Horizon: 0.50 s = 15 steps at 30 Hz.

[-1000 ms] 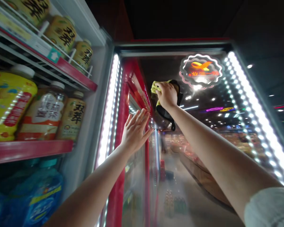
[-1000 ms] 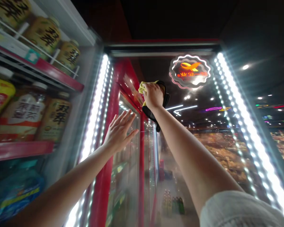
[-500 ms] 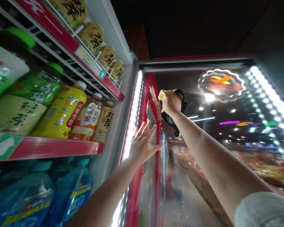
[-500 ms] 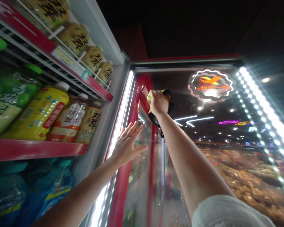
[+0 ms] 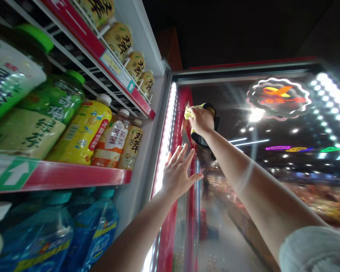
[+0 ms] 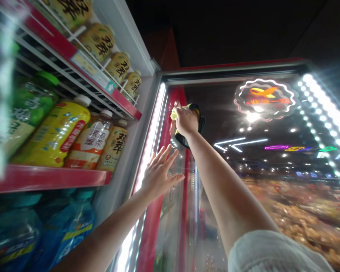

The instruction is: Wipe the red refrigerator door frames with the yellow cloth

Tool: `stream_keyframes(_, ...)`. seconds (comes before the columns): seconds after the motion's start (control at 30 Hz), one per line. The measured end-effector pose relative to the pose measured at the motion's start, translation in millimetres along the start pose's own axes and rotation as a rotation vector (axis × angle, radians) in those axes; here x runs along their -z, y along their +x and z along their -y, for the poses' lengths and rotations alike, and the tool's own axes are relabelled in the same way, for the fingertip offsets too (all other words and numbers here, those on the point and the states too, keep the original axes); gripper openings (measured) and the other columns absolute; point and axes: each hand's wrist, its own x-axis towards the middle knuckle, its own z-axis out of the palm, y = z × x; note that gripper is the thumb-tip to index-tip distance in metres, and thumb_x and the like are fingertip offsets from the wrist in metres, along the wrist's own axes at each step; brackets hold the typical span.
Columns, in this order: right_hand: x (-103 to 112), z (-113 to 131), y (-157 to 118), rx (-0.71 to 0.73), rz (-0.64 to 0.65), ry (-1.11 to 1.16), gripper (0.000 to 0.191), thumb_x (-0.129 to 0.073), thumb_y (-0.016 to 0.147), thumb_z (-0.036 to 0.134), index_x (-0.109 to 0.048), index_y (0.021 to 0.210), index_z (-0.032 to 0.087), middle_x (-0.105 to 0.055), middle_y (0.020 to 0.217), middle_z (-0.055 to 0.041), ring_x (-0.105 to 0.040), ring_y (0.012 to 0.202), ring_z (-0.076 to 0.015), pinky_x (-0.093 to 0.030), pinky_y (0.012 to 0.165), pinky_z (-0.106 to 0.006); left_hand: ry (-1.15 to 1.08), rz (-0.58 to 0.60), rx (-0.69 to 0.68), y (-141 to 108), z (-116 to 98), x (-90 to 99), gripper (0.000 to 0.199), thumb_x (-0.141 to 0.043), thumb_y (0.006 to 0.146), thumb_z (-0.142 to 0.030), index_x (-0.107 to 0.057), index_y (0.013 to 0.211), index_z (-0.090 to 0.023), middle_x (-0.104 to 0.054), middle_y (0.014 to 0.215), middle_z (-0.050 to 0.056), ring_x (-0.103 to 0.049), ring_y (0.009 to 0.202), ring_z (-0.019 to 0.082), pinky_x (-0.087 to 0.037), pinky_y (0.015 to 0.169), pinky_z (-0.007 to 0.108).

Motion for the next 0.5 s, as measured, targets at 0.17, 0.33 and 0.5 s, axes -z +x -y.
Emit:
stream_keyframes(0.17,-10.3,20.4,-11.5,0.317,0.221,0.155,0.043,-0.063,0.085,0.015,-0.068,0.127,0.023,-0.069,0.135,-0.0063,-0.059,0.129,-0.0236,-0.042,0.113,-0.039,-0.001,-0.009,-0.008,0.4,0.3,-1.4,0.086,-0.067,0.085,-0.062,-0.032,0.157,-0.032,-0.024,0.169,0.005,-0.021,0.156,0.030,-0.024,0.126,0.057)
stream_keyframes(0.33,-7.2,11.3,-2.6,0.129,0.101,0.232,0.036,-0.062,0.082,0.019,-0.073,0.115,0.023,-0.077,0.114,-0.0046,-0.070,0.106,-0.0249,-0.052,0.097,-0.036,-0.019,-0.070,-0.027,-1.8,1.6,-7.2,0.086,-0.068,0.084,-0.062,-0.033,0.156,-0.033,-0.027,0.168,0.006,-0.025,0.155,0.031,-0.030,0.124,0.058)
stream_keyframes(0.5,-40.3,50.1,29.5,0.027,-0.023,0.307,0.043,-0.048,0.096,0.022,-0.060,0.136,0.018,-0.069,0.133,-0.0089,-0.065,0.120,-0.0212,-0.049,0.104,-0.035,-0.013,-0.099,-0.036,-4.9,0.7,-7.2,0.077,-0.066,0.085,-0.063,-0.043,0.151,-0.029,-0.037,0.164,0.008,-0.029,0.154,0.031,-0.034,0.122,0.056)
